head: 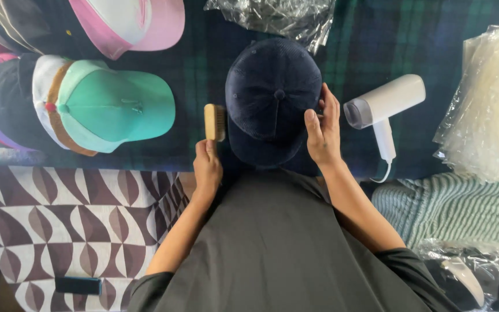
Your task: Using a handheld steamer and a brush to clean and shape a corduroy cap on a workspace table.
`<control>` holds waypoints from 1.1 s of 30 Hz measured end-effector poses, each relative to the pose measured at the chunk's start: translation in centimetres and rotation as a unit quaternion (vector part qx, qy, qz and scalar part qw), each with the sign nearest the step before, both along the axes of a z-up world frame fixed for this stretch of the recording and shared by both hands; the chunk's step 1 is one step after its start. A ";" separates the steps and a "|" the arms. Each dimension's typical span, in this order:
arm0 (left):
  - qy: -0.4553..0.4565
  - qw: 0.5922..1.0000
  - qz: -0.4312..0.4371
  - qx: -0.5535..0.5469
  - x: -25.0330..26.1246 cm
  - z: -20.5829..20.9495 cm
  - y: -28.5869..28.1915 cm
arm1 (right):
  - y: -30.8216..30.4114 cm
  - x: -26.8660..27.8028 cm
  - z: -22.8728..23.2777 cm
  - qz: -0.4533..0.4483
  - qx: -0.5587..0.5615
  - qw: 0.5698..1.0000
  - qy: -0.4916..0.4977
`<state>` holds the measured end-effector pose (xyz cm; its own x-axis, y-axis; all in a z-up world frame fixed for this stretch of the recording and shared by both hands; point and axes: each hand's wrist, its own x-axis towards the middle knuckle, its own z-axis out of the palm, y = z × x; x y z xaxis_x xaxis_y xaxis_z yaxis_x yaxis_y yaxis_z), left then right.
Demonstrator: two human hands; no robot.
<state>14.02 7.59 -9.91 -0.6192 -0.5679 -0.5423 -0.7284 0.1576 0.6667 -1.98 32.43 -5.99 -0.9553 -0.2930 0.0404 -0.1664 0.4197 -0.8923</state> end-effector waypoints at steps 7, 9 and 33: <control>0.239 0.969 0.052 -0.030 0.8 6.9 1.9 | 0.5 2.7 6.1 -0.031 0.030 0.998 0.048; 0.226 0.974 -0.021 -0.003 -0.3 10.0 3.3 | 0.6 4.4 7.8 0.025 0.000 1.000 -0.009; 0.144 0.984 -0.101 -0.021 -0.3 4.1 -0.2 | 8.4 5.3 -12.3 -0.142 0.437 0.882 0.106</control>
